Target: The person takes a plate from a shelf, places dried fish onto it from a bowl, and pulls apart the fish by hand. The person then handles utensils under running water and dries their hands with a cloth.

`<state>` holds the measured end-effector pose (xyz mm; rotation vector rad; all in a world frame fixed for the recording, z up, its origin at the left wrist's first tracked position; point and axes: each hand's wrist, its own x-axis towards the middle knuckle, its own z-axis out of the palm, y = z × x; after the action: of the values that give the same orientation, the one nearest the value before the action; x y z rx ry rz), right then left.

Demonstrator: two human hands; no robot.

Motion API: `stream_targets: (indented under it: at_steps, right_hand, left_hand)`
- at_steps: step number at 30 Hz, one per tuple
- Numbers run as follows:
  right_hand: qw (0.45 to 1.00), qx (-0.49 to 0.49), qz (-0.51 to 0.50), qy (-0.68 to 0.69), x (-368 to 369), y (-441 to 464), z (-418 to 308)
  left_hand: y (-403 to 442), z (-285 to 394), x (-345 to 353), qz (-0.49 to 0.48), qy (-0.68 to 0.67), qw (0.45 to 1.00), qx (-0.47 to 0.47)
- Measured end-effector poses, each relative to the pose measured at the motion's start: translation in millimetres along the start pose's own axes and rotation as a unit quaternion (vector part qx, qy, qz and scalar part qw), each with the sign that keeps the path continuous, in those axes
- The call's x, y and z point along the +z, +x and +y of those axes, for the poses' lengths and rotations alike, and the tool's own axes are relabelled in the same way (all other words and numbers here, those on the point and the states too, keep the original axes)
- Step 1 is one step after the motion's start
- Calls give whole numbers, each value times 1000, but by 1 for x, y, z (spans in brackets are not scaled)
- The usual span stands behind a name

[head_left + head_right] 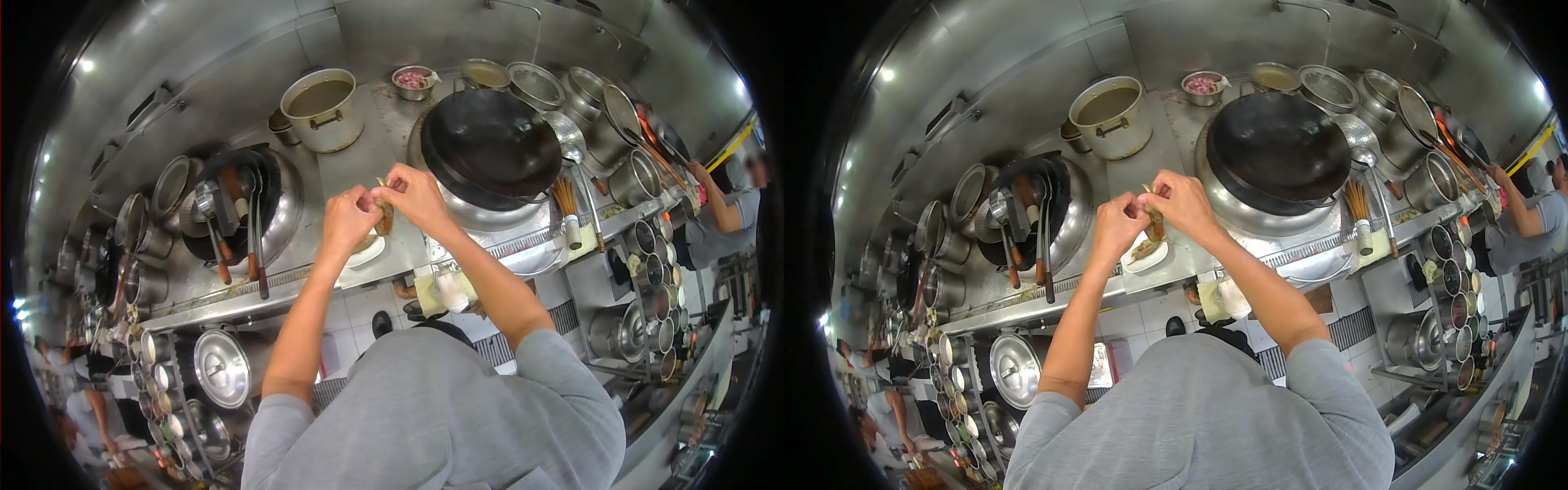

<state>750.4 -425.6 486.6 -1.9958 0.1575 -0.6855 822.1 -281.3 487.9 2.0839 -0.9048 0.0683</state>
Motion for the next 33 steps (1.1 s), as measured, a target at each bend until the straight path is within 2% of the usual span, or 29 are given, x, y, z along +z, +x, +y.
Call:
stream_targets:
  at_steps: [12, 16, 18, 19, 21, 25, 27, 31, 33]
  right_hand:
    - [995, 60, 53, 54, 10, -14, 10]
    - [996, 50, 43, 59, 9, -18, 8]
    - [996, 55, 34, 63, 6, -19, 5]
    - [996, 56, 24, 65, 5, -19, 4]
    - [996, 57, 20, 67, 4, -20, 4]
    - [996, 50, 7, 75, 4, -20, 6]
    - [994, 65, 8, 85, 6, -21, 7]
    - [993, 84, 8, 88, 5, -23, 3]
    - [993, 83, 7, 86, 4, -23, 0]
  left_hand:
    - [-16, -1, -2, 50, -33, 998, -5]
    - [-20, -15, -4, 20, -71, 997, -22]
    - [-21, -25, -8, -55, -171, 981, -67]
    - [-22, -29, -9, -56, -171, 981, -67]
    - [-23, -26, -15, -91, -331, 933, -102]
    - [-24, -27, -17, -96, -258, 957, -89]
    - [-24, -28, -18, -134, -166, 975, -71]
    - [-25, -22, -18, -122, -127, 983, -41]
    - [-25, -12, -18, -114, -59, 991, -32]
